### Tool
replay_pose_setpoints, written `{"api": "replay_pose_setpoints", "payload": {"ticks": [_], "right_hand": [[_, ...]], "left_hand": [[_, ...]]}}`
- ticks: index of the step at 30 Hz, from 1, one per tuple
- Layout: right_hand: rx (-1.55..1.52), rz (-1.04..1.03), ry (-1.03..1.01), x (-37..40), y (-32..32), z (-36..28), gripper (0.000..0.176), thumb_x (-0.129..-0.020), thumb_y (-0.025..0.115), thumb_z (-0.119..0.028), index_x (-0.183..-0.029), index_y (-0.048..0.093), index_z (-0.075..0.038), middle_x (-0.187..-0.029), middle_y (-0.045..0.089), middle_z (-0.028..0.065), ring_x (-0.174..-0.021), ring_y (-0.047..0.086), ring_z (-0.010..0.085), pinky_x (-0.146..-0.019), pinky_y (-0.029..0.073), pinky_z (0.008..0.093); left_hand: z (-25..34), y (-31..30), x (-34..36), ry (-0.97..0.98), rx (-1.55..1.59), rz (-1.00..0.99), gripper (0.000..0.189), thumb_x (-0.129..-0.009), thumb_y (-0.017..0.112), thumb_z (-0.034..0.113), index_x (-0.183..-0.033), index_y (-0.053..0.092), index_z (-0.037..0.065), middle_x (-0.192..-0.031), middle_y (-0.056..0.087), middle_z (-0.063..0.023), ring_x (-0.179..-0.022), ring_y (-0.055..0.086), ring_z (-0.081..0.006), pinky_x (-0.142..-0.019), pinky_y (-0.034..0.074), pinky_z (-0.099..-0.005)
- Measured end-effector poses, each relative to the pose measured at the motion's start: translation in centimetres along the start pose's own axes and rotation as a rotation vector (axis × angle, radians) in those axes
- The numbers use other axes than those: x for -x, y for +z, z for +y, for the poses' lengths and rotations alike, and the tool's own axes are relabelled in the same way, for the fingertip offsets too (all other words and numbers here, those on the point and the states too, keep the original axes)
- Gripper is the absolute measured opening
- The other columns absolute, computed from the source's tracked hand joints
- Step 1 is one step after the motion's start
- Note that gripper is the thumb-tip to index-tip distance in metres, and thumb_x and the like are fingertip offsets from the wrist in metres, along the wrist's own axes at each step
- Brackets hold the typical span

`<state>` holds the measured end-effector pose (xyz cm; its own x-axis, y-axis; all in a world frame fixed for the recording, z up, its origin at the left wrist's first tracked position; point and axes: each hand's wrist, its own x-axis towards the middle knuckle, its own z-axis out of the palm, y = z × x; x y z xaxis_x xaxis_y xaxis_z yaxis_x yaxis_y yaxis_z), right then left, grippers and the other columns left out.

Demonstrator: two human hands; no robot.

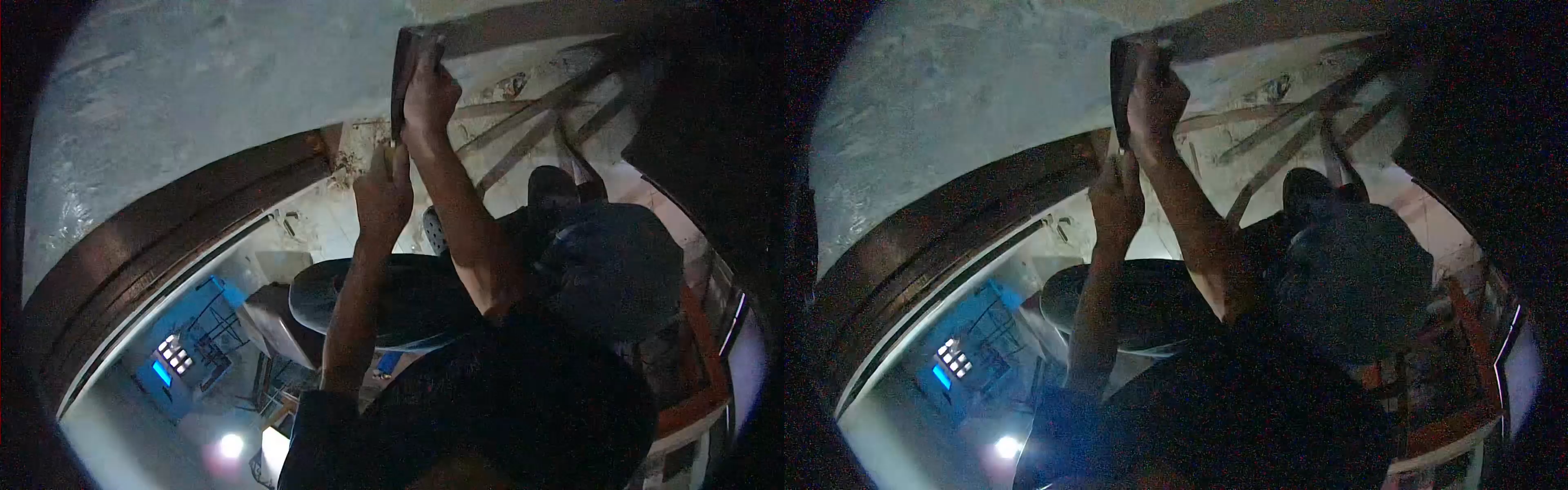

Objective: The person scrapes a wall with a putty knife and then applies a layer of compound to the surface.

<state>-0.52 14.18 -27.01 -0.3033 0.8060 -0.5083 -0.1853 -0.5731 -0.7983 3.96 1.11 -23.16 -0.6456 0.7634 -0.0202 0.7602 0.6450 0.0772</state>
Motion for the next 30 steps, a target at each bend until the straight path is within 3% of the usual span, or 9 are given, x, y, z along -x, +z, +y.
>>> {"api": "replay_pose_setpoints", "payload": {"ticks": [1,7,9,15,19,21,23,25,30], "right_hand": [[-0.020,-0.006,0.000,0.1,0.1,0.0,0.058,-0.088,0.047,-0.047,-0.057,0.045,0.002,-0.046,0.039,0.0048,-0.047,0.036,0.0123,-0.049,0.033,0.0339],[-0.292,0.000,-0.082,-0.5,-0.3,0.6,0.058,-0.089,0.044,-0.047,-0.057,0.044,0.001,-0.046,0.040,0.0055,-0.049,0.036,0.0127,-0.050,0.033,0.0329],[0.106,-0.047,-0.023,0.0,-1.3,0.9,0.057,-0.089,0.045,-0.047,-0.056,0.043,0.000,-0.047,0.039,0.0036,-0.050,0.038,0.0132,-0.050,0.033,0.0320],[-0.047,0.076,0.125,-0.8,-0.8,-0.9,0.059,-0.088,0.045,-0.048,-0.057,0.043,0.002,-0.051,0.041,0.0016,-0.052,0.036,0.0095,-0.050,0.032,0.0293],[-0.250,-0.025,-0.019,-1.9,-1.9,-1.1,0.053,-0.090,0.044,-0.044,-0.065,0.048,0.002,-0.051,0.045,0.0059,-0.051,0.040,0.0120,-0.052,0.036,0.0327],[0.148,-0.050,-0.006,-1.0,-2.0,1.4,0.051,-0.092,0.042,-0.042,-0.069,0.049,0.003,-0.050,0.044,0.0101,-0.048,0.039,0.0137,-0.050,0.036,0.0338],[-0.051,-0.052,0.087,-0.7,-1.6,2.5,0.050,-0.086,0.050,-0.049,-0.061,0.047,-0.006,-0.055,0.045,0.0000,-0.053,0.041,0.0123,-0.056,0.037,0.0310],[-0.005,-0.076,-0.033,-1.3,-1.6,2.6,0.049,-0.087,0.049,-0.048,-0.062,0.048,-0.006,-0.057,0.046,0.0016,-0.057,0.043,0.0117,-0.058,0.037,0.0297],[-0.376,-0.080,0.137,-3.6,-3.3,0.3,0.050,-0.088,0.047,-0.048,-0.060,0.046,-0.007,-0.055,0.042,0.0026,-0.057,0.041,0.0107,-0.057,0.036,0.0312]], "left_hand": [[0.1,0.2,-0.2,-0.170,0.159,-0.102,0.024,-0.084,0.050,0.010,-0.108,0.053,0.003,-0.097,0.055,-0.0202,-0.053,0.057,-0.0263,-0.042,0.043,-0.0355],[0.0,-0.5,-0.6,0.255,-0.258,0.088,0.030,-0.080,0.053,0.009,-0.108,0.049,0.000,-0.091,0.055,-0.0215,-0.062,0.057,-0.0304,-0.046,0.044,-0.0349],[-0.4,1.6,0.9,-0.021,0.008,-0.041,0.025,-0.083,0.051,0.010,-0.108,0.052,0.003,-0.094,0.057,-0.0217,-0.049,0.055,-0.0245,-0.042,0.043,-0.0366],[0.1,-0.7,-1.9,0.158,-0.143,-0.042,0.033,-0.082,0.051,0.011,-0.114,0.048,0.007,-0.101,0.056,-0.0134,-0.074,0.060,-0.0190,-0.062,0.047,-0.0366],[1.6,0.8,-1.4,0.362,-0.410,0.367,0.028,-0.085,0.048,0.006,-0.111,0.048,0.000,-0.093,0.057,-0.0210,-0.065,0.060,-0.0315,-0.051,0.048,-0.0366],[1.0,1.9,0.4,-0.069,0.167,0.033,0.023,-0.089,0.047,0.015,-0.106,0.053,0.001,-0.074,0.058,-0.0179,-0.054,0.057,-0.0246,-0.052,0.046,-0.0396],[1.8,0.8,-0.3,0.079,-0.013,0.021,0.024,-0.090,0.047,0.019,-0.098,0.055,-0.003,-0.067,0.056,-0.0207,-0.048,0.056,-0.0250,-0.045,0.043,-0.0378],[2.5,0.1,-0.8,-0.363,0.336,-0.121,0.023,-0.090,0.047,0.017,-0.097,0.054,-0.004,-0.068,0.056,-0.0198,-0.052,0.058,-0.0255,-0.046,0.044,-0.0355],[3.5,0.1,-3.0,0.215,-0.111,0.049,0.027,-0.081,0.050,0.004,-0.108,0.050,0.001,-0.091,0.056,-0.0203,-0.076,0.060,-0.0317,-0.056,0.049,-0.0382]]}}
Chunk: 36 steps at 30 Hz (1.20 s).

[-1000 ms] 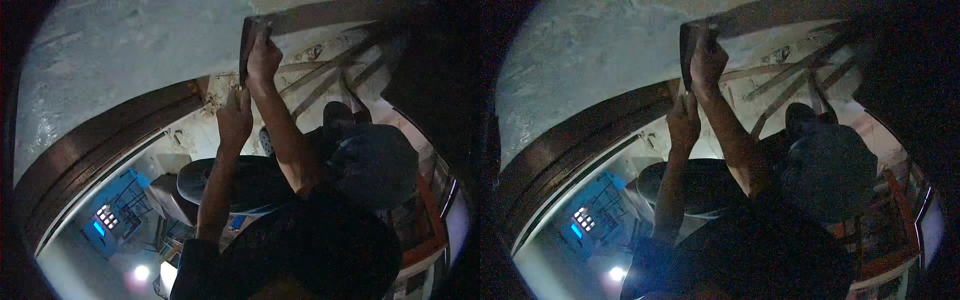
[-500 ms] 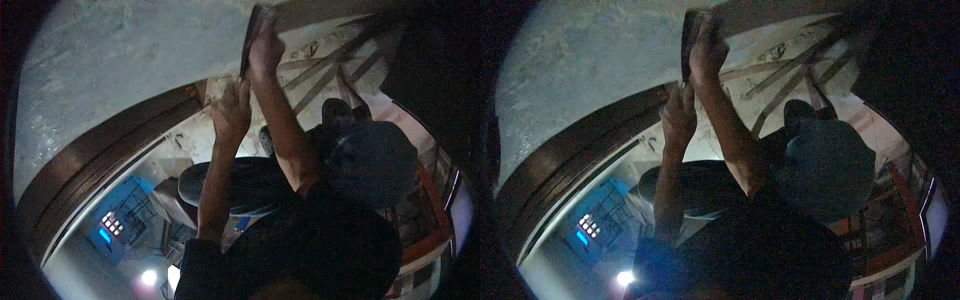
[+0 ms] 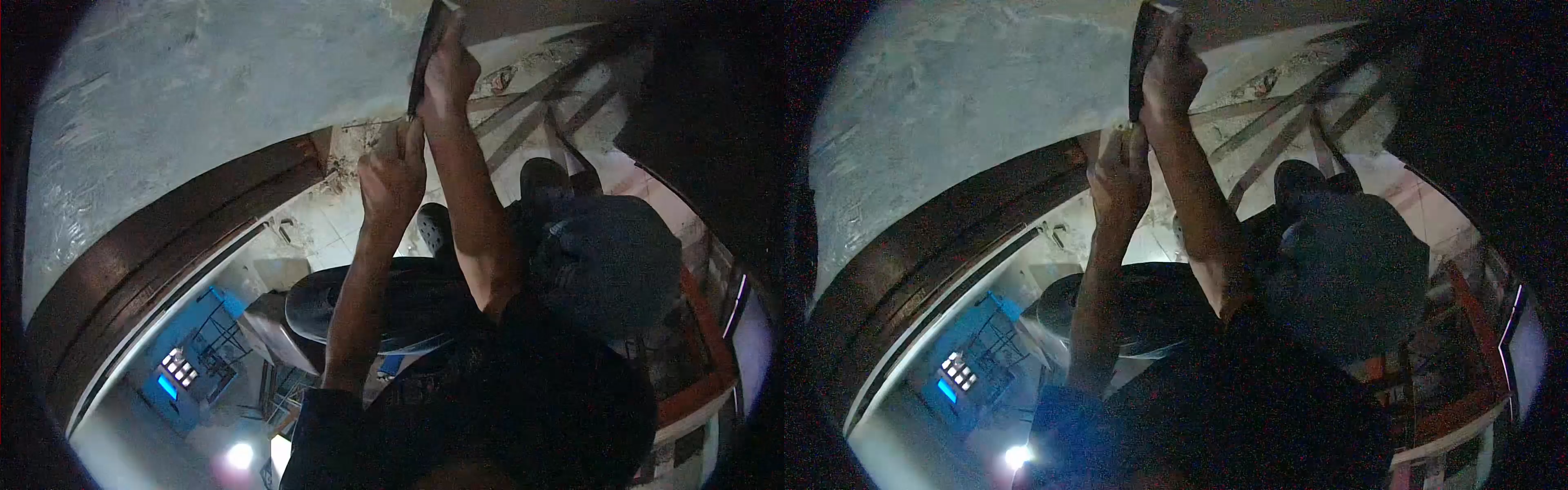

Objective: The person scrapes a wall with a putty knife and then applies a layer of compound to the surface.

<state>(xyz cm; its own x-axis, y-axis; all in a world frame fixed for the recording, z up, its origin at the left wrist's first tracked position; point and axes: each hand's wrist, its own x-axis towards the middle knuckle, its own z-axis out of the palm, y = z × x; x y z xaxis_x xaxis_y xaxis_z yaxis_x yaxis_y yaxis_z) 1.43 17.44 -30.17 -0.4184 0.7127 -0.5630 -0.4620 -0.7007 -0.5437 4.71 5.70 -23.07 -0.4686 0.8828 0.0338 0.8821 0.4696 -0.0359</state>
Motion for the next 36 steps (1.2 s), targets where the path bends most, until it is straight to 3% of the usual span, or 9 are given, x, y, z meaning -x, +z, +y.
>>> {"api": "replay_pose_setpoints", "payload": {"ticks": [4,7,13,15,20,25,28,31,36], "right_hand": [[0.466,0.082,0.016,2.8,1.1,0.5,0.053,-0.086,0.048,-0.050,-0.058,0.041,-0.006,-0.052,0.037,0.0019,-0.051,0.034,0.0124,-0.053,0.032,0.0314],[0.286,0.042,-0.019,1.8,0.3,0.5,0.054,-0.085,0.048,-0.052,-0.057,0.041,-0.007,-0.053,0.038,0.0014,-0.052,0.035,0.0124,-0.053,0.032,0.0325],[0.307,0.115,0.093,2.4,-0.1,0.7,0.060,-0.083,0.046,-0.057,-0.056,0.047,-0.004,-0.055,0.045,0.0052,-0.056,0.042,0.0149,-0.056,0.036,0.0338],[0.487,0.158,0.042,2.3,0.2,2.4,0.070,-0.081,0.041,-0.064,-0.052,0.048,-0.001,-0.055,0.049,0.0087,-0.055,0.046,0.0162,-0.054,0.037,0.0343],[0.032,0.205,0.143,-0.5,0.0,-0.8,0.058,-0.082,0.049,-0.057,-0.071,0.055,-0.001,-0.061,0.051,0.0057,-0.062,0.050,0.0150,-0.062,0.040,0.0332],[0.525,0.221,-0.049,0.4,-0.8,2.5,0.072,-0.084,0.040,-0.061,-0.067,0.057,0.006,-0.066,0.058,0.0214,-0.063,0.054,0.0240,-0.065,0.041,0.0408],[0.617,0.199,0.011,0.3,-0.6,1.1,0.072,-0.083,0.039,-0.062,-0.066,0.057,0.005,-0.059,0.056,0.0179,-0.060,0.053,0.0231,-0.063,0.041,0.0408],[0.256,0.251,0.100,-0.2,-0.2,-0.4,0.071,-0.083,0.039,-0.063,-0.065,0.057,0.003,-0.054,0.051,0.0135,-0.057,0.052,0.0220,-0.061,0.041,0.0400],[0.611,0.154,0.078,2.8,-0.4,0.6,0.071,-0.082,0.042,-0.063,-0.060,0.054,0.004,-0.056,0.053,0.0115,-0.057,0.046,0.0171,-0.057,0.039,0.0359]], "left_hand": [[-0.7,2.0,3.5,-0.360,0.416,0.013,0.022,-0.089,0.048,0.016,-0.098,0.054,-0.004,-0.063,0.056,-0.0136,-0.049,0.057,-0.0257,-0.044,0.045,-0.0338],[-1.4,2.3,2.0,0.014,0.082,0.122,0.026,-0.090,0.048,0.020,-0.095,0.053,-0.005,-0.055,0.053,-0.0157,-0.045,0.055,-0.0269,-0.043,0.043,-0.0358],[-0.2,0.9,2.0,-0.036,0.090,0.079,0.028,-0.090,0.047,0.023,-0.097,0.052,-0.004,-0.058,0.055,-0.0182,-0.047,0.056,-0.0306,-0.042,0.043,-0.0358],[-0.1,0.9,3.1,-0.489,0.466,-0.073,0.024,-0.089,0.047,0.020,-0.097,0.053,-0.002,-0.067,0.056,-0.0198,-0.051,0.058,-0.0315,-0.044,0.044,-0.0365],[0.2,0.4,-0.3,-0.044,-0.019,-0.199,0.031,-0.084,0.048,0.008,-0.114,0.047,0.001,-0.104,0.056,-0.0220,-0.094,0.057,-0.0335,-0.069,0.048,-0.0448],[0.3,3.1,2.3,-0.309,0.281,-0.240,0.033,-0.082,0.049,0.005,-0.114,0.047,0.000,-0.102,0.056,-0.0220,-0.084,0.060,-0.0334,-0.063,0.049,-0.0430],[-0.6,2.7,1.6,-0.002,0.031,0.026,0.029,-0.090,0.048,0.024,-0.095,0.056,-0.004,-0.060,0.055,-0.0242,-0.058,0.059,-0.0340,-0.047,0.044,-0.0400],[0.2,3.1,0.4,-0.346,0.334,-0.134,0.029,-0.090,0.047,0.022,-0.099,0.053,-0.005,-0.070,0.056,-0.0245,-0.060,0.059,-0.0337,-0.048,0.045,-0.0403],[0.0,3.1,4.0,-0.167,0.098,-0.011,0.023,-0.091,0.043,0.016,-0.107,0.052,0.001,-0.082,0.057,-0.0205,-0.059,0.059,-0.0303,-0.047,0.046,-0.0372]]}}
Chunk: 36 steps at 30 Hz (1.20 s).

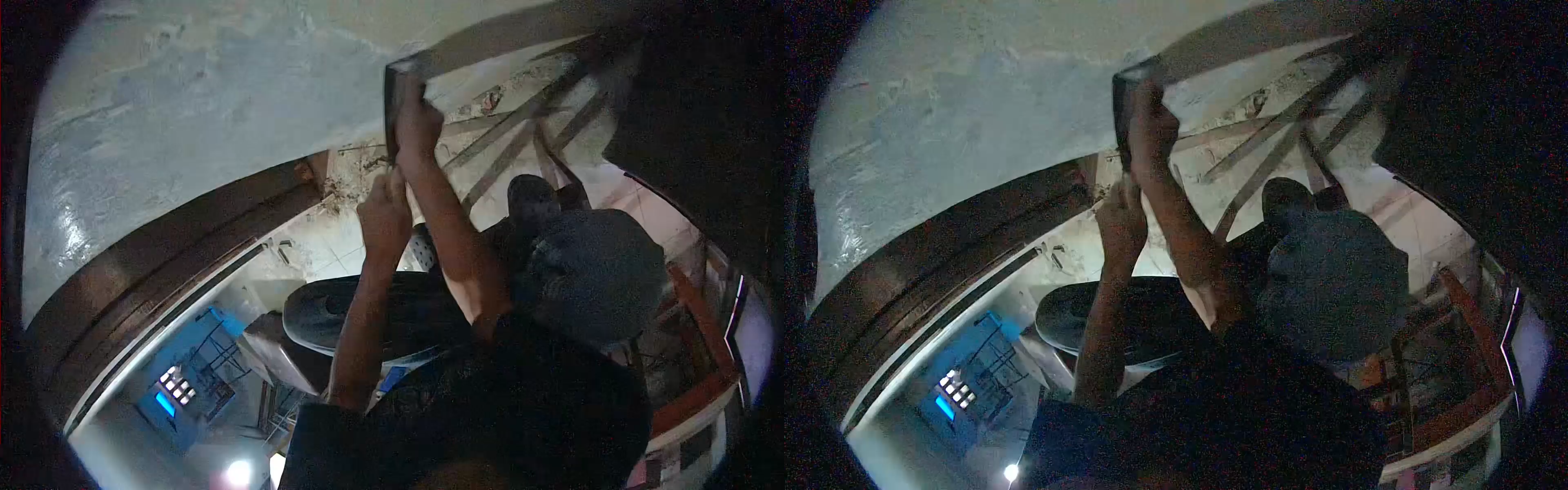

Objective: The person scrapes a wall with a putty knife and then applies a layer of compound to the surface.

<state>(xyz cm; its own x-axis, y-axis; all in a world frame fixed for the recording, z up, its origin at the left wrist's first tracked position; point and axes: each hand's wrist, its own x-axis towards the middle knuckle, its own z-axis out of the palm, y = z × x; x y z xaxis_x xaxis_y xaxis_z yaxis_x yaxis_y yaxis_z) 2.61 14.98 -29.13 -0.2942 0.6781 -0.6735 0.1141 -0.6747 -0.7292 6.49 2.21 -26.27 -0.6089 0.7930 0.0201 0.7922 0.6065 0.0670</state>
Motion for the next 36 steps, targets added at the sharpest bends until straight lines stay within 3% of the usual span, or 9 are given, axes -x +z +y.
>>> {"api": "replay_pose_setpoints", "payload": {"ticks": [5,7,9,11,16,29,31,32,36], "right_hand": [[-0.414,0.013,0.092,-3.5,0.1,0.0,0.067,-0.082,0.045,-0.061,-0.064,0.056,0.003,-0.063,0.056,0.0107,-0.061,0.048,0.0164,-0.061,0.039,0.0348],[-0.472,0.067,0.101,-4.7,-0.4,-0.6,0.068,-0.083,0.041,-0.063,-0.064,0.055,0.001,-0.063,0.055,0.0095,-0.061,0.047,0.0159,-0.059,0.038,0.0337],[-0.349,0.038,0.055,-2.3,-0.8,-0.8,0.064,-0.083,0.043,-0.061,-0.063,0.052,-0.001,-0.065,0.054,0.0096,-0.056,0.045,0.0160,-0.057,0.038,0.0361],[0.054,-0.081,0.046,-2.3,-1.4,0.6,0.064,-0.082,0.042,-0.062,-0.064,0.051,-0.001,-0.071,0.055,0.0108,-0.053,0.044,0.0159,-0.057,0.040,0.0379],[-0.217,-0.033,0.054,-3.4,-0.4,0.8,0.064,-0.081,0.044,-0.063,-0.068,0.055,-0.001,-0.061,0.051,0.0047,-0.057,0.046,0.0144,-0.056,0.038,0.0365],[-0.391,0.041,0.087,-2.7,-0.7,-0.5,0.064,-0.082,0.042,-0.063,-0.058,0.047,-0.003,-0.063,0.050,0.0064,-0.062,0.043,0.0128,-0.058,0.036,0.0358],[-0.228,-0.003,0.062,-2.2,-1.4,-1.0,0.065,-0.083,0.040,-0.062,-0.057,0.046,-0.003,-0.060,0.050,0.0063,-0.057,0.044,0.0146,-0.057,0.036,0.0360],[-0.038,0.028,0.007,-2.1,-1.2,0.0,0.065,-0.083,0.039,-0.063,-0.053,0.041,-0.005,-0.056,0.049,0.0058,-0.052,0.043,0.0158,-0.054,0.035,0.0353],[0.109,0.031,0.058,-4.0,0.5,3.0,0.075,-0.081,0.039,-0.065,-0.065,0.058,0.005,-0.052,0.052,0.0136,-0.054,0.052,0.0211,-0.058,0.040,0.0365]], "left_hand": [[0.2,-0.6,-3.3,0.113,-0.006,0.022,0.022,-0.090,0.045,0.014,-0.106,0.053,0.001,-0.081,0.056,-0.0190,-0.057,0.058,-0.0298,-0.047,0.046,-0.0398],[1.1,-0.6,-4.6,-0.250,0.252,-0.316,0.031,-0.082,0.049,0.007,-0.112,0.049,0.001,-0.093,0.058,-0.0190,-0.067,0.060,-0.0309,-0.053,0.046,-0.0418],[1.3,-0.1,-3.0,0.211,-0.116,0.033,0.025,-0.087,0.045,0.014,-0.105,0.053,-0.002,-0.084,0.058,-0.0210,-0.064,0.060,-0.0326,-0.054,0.046,-0.0421],[2.0,-0.2,-1.6,-0.477,0.358,-0.174,0.029,-0.091,0.042,0.021,-0.103,0.053,-0.003,-0.078,0.057,-0.0218,-0.062,0.059,-0.0337,-0.055,0.045,-0.0433],[0.9,-0.9,-2.9,0.001,-0.042,-0.202,0.032,-0.092,0.040,0.022,-0.105,0.051,-0.004,-0.090,0.058,-0.0233,-0.072,0.062,-0.0317,-0.060,0.047,-0.0445],[-0.2,0.7,-2.7,0.068,0.027,-0.079,0.031,-0.083,0.047,0.008,-0.113,0.047,0.000,-0.086,0.057,-0.0195,-0.073,0.060,-0.0340,-0.056,0.048,-0.0420],[0.3,1.6,-2.1,0.109,-0.153,-0.090,0.031,-0.083,0.048,0.008,-0.113,0.048,-0.001,-0.089,0.058,-0.0207,-0.074,0.060,-0.0340,-0.055,0.048,-0.0415],[0.9,1.6,-1.3,-0.226,0.213,-0.223,0.030,-0.085,0.047,0.011,-0.112,0.050,-0.001,-0.090,0.058,-0.0211,-0.073,0.060,-0.0336,-0.055,0.048,-0.0412],[-0.6,1.3,-1.4,-0.012,0.075,-0.057,0.028,-0.090,0.041,0.014,-0.109,0.050,-0.003,-0.089,0.057,-0.0242,-0.070,0.060,-0.0330,-0.056,0.048,-0.0408]]}}
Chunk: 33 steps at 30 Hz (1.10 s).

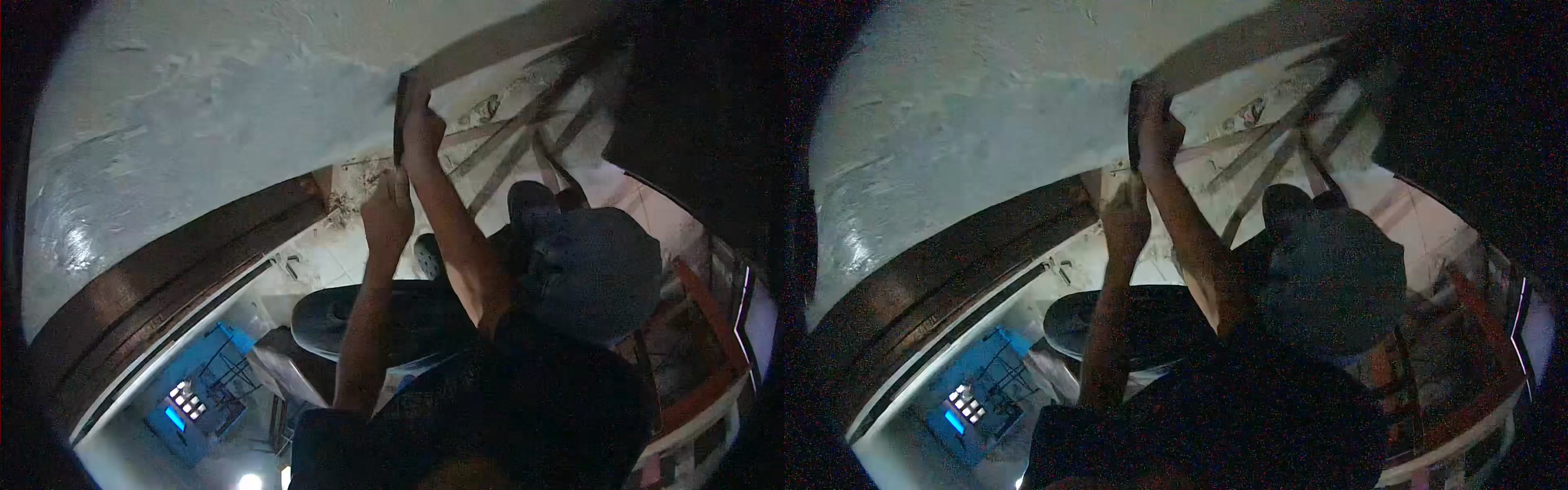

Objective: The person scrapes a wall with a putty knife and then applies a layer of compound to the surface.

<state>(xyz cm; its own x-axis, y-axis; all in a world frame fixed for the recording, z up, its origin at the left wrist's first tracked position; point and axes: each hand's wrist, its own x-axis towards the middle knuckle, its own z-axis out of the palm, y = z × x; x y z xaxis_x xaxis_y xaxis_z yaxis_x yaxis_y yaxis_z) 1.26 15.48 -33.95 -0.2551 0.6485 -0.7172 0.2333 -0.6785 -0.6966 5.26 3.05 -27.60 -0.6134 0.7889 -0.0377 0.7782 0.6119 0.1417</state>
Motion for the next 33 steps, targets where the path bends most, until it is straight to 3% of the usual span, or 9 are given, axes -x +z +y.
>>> {"api": "replay_pose_setpoints", "payload": {"ticks": [6,11,19,21,23,25,27,28,33], "right_hand": [[-0.353,-0.008,-0.077,-1.1,-0.9,-0.3,0.062,-0.083,0.045,-0.058,-0.057,0.051,-0.002,-0.060,0.050,0.0077,-0.059,0.046,0.0148,-0.059,0.039,0.0344],[0.058,0.068,-0.254,0.9,0.0,0.9,0.073,-0.086,0.033,-0.060,-0.057,0.052,0.004,-0.050,0.051,0.0176,-0.052,0.054,0.0222,-0.058,0.040,0.0393],[-0.128,-0.042,-0.037,0.0,-2.1,-0.9,0.078,-0.080,0.039,-0.067,-0.077,0.061,0.007,-0.068,0.057,0.0130,-0.065,0.051,0.0193,-0.067,0.042,0.0347],[0.058,-0.099,0.055,0.4,-1.9,-0.1,0.076,-0.080,0.041,-0.066,-0.082,0.060,0.008,-0.072,0.058,0.0142,-0.070,0.053,0.0206,-0.068,0.042,0.0355],[-0.119,0.214,-0.109,-1.4,0.8,1.0,0.078,-0.082,0.033,-0.067,-0.056,0.052,0.004,-0.052,0.053,0.0144,-0.054,0.052,0.0246,-0.056,0.038,0.0401],[-0.443,0.013,0.119,-2.4,-0.7,0.1,0.076,-0.084,0.032,-0.063,-0.058,0.051,0.005,-0.057,0.055,0.0176,-0.057,0.053,0.0277,-0.056,0.038,0.0429],[-0.217,0.062,0.084,-2.2,-1.0,-0.8,0.071,-0.087,0.031,-0.057,-0.059,0.052,0.004,-0.058,0.055,0.0189,-0.056,0.053,0.0280,-0.055,0.039,0.0424],[-0.181,0.042,0.049,-2.0,-0.8,-0.3,0.070,-0.088,0.031,-0.056,-0.060,0.053,0.004,-0.057,0.054,0.0189,-0.055,0.052,0.0279,-0.055,0.038,0.0426],[0.088,-0.107,0.046,-2.0,0.1,3.4,0.076,-0.077,0.045,-0.068,-0.080,0.059,0.007,-0.073,0.058,0.0132,-0.073,0.054,0.0218,-0.068,0.042,0.0352]], "left_hand": [[1.2,0.2,-0.6,-0.172,0.047,-0.178,0.026,-0.090,0.039,0.015,-0.107,0.051,0.000,-0.095,0.058,-0.0218,-0.077,0.060,-0.0346,-0.061,0.049,-0.0394],[1.2,-0.5,0.7,-0.054,0.128,0.013,0.036,-0.094,0.034,0.027,-0.104,0.052,-0.002,-0.093,0.057,-0.0241,-0.079,0.059,-0.0377,-0.060,0.046,-0.0430],[2.7,0.4,-0.1,-0.407,0.428,-0.061,0.035,-0.091,0.043,0.029,-0.096,0.056,-0.003,-0.077,0.058,-0.0259,-0.072,0.058,-0.0414,-0.060,0.046,-0.0448],[0.7,2.7,0.8,-0.152,0.282,0.114,0.033,-0.091,0.044,0.027,-0.094,0.056,-0.003,-0.075,0.058,-0.0242,-0.066,0.058,-0.0386,-0.056,0.046,-0.0443],[1.0,1.0,-0.5,0.181,-0.138,0.203,0.030,-0.090,0.045,0.026,-0.090,0.057,-0.002,-0.070,0.058,-0.0231,-0.060,0.057,-0.0371,-0.052,0.045,-0.0443],[1.1,0.4,-1.2,0.031,0.040,0.021,0.027,-0.090,0.045,0.023,-0.090,0.057,-0.001,-0.073,0.058,-0.0221,-0.061,0.058,-0.0372,-0.050,0.045,-0.0450],[1.0,0.7,-1.7,0.032,0.037,0.029,0.023,-0.090,0.045,0.020,-0.094,0.055,0.000,-0.083,0.060,-0.0213,-0.065,0.059,-0.0372,-0.051,0.046,-0.0448],[2.8,-1.1,-2.3,-0.327,0.221,-0.191,0.023,-0.090,0.044,0.020,-0.096,0.054,-0.001,-0.086,0.059,-0.0225,-0.067,0.059,-0.0368,-0.052,0.046,-0.0456],[0.4,1.8,0.8,-0.167,0.145,-0.004,0.032,-0.092,0.040,0.023,-0.088,0.057,-0.004,-0.074,0.056,-0.0263,-0.068,0.056,-0.0406,-0.060,0.045,-0.0446]]}}
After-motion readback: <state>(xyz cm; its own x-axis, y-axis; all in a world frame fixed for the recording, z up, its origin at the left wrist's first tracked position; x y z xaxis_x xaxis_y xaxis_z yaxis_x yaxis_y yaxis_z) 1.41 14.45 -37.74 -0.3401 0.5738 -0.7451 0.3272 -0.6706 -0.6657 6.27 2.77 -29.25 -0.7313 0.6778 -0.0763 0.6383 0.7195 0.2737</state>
